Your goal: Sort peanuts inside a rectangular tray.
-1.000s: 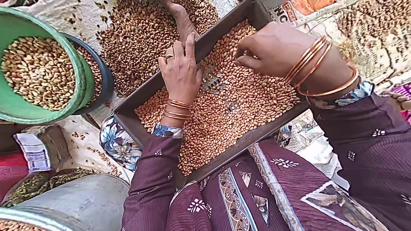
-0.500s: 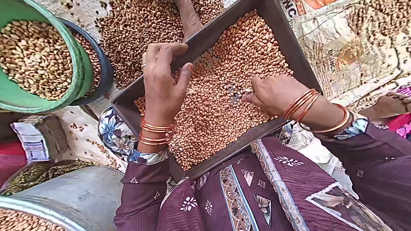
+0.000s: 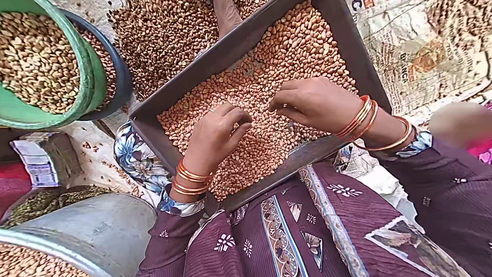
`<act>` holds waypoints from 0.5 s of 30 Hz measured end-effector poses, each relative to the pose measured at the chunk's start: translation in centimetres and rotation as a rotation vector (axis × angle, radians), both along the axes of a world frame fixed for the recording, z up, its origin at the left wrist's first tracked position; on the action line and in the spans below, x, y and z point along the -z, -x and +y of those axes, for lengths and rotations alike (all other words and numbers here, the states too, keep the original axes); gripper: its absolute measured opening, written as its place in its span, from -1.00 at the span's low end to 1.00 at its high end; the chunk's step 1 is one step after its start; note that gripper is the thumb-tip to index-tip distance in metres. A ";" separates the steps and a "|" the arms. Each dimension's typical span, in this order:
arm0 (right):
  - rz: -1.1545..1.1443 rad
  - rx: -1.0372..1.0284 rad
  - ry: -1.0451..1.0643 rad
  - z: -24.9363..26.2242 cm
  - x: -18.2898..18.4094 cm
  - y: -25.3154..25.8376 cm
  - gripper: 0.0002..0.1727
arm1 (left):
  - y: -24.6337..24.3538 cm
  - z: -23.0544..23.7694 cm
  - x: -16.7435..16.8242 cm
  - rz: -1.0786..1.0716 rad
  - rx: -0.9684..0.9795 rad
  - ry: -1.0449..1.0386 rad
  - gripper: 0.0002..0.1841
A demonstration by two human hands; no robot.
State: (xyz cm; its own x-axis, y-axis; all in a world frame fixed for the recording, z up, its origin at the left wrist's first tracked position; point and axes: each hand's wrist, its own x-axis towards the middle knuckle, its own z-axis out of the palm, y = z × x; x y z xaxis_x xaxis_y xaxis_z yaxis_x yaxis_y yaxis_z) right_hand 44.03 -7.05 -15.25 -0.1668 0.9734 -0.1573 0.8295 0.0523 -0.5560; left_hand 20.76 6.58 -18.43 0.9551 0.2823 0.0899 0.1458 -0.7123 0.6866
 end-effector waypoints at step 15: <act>-0.058 -0.133 0.008 -0.5 3.8 4.0 -0.89 | 3.0 -1.4 0.9 0.141 0.148 -0.092 -0.84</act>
